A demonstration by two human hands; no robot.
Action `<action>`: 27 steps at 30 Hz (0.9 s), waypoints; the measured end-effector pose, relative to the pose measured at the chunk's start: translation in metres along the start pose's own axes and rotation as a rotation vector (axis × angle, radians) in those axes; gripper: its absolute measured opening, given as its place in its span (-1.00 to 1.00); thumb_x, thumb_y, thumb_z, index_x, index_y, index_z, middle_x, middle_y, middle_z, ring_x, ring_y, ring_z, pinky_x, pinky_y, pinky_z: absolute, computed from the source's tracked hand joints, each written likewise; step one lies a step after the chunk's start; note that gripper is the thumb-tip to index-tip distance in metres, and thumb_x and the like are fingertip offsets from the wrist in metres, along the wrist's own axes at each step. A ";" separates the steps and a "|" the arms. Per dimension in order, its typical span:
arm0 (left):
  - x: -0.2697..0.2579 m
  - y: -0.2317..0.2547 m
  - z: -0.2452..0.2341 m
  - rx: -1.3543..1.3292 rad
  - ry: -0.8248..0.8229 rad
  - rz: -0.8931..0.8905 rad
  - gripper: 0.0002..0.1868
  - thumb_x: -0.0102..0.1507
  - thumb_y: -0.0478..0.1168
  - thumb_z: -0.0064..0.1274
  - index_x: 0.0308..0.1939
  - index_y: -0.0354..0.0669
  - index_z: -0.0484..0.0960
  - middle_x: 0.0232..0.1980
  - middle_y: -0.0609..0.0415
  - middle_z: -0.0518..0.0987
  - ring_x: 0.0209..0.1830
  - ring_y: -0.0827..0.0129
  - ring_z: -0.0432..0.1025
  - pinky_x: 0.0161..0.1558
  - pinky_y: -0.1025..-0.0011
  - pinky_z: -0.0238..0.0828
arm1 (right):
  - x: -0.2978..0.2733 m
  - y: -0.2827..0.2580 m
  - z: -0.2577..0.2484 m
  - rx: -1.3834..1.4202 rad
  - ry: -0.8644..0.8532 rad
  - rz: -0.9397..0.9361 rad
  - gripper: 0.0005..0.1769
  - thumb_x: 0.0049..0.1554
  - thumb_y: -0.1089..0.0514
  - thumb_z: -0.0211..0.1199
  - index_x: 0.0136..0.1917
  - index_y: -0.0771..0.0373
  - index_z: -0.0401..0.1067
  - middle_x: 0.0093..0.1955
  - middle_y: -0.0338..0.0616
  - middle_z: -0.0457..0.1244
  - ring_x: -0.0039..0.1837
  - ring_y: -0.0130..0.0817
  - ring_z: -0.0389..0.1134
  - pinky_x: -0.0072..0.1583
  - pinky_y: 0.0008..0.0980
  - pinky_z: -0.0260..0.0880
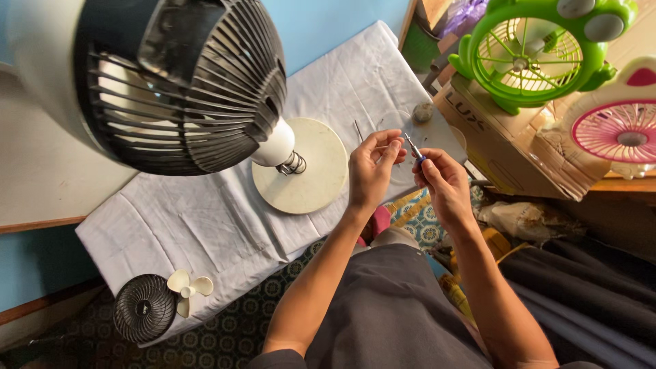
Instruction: The person reassembles a small electric fan on a table. They place the fan blade onto the motor shaft, attach the rear grille, and then secure the front grille using a screwdriver. The fan is fully reassembled by the end of the clip.
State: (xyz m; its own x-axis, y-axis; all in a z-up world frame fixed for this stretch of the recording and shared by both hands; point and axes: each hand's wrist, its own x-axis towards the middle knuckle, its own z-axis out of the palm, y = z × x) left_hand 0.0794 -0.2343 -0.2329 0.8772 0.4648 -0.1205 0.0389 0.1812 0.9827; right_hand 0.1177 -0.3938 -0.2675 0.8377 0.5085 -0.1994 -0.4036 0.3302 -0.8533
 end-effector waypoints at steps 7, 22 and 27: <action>0.013 -0.057 0.014 -0.211 -0.062 -0.215 -0.75 0.41 -0.28 0.06 0.07 -0.41 0.63 -0.11 0.00 0.66 -0.17 0.44 0.59 -0.08 0.45 0.63 | -0.001 0.025 -0.037 -0.033 0.052 0.058 -0.74 0.37 0.21 0.07 0.24 0.41 0.38 -0.05 -0.20 0.27 -0.10 -0.52 0.20 -0.01 -0.53 0.24; 0.047 -0.168 0.055 -0.300 -0.083 -0.526 -0.85 0.33 -0.33 0.14 -0.07 -0.37 0.66 -0.20 0.01 0.66 -0.28 0.45 0.56 -0.19 0.50 0.60 | 0.010 0.051 -0.109 -0.169 0.213 0.153 -0.73 0.34 0.21 0.10 0.22 0.42 0.41 -0.11 -0.25 0.28 -0.18 -0.57 0.18 -0.10 -0.56 0.21; 0.058 -0.201 0.056 -0.343 -0.057 -0.644 -0.87 0.32 -0.34 0.15 -0.10 -0.37 0.67 -0.21 0.01 0.65 -0.29 0.42 0.56 -0.20 0.48 0.61 | 0.021 0.058 -0.126 -0.311 0.259 0.232 -0.74 0.33 0.22 0.09 0.21 0.42 0.42 -0.13 -0.24 0.28 -0.21 -0.58 0.19 -0.13 -0.55 0.24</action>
State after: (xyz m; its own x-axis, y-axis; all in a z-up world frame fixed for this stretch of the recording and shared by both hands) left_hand 0.1490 -0.2924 -0.4299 0.7548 0.1308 -0.6428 0.4113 0.6690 0.6191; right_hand 0.1583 -0.4640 -0.3817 0.8186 0.3125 -0.4819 -0.4945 -0.0434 -0.8681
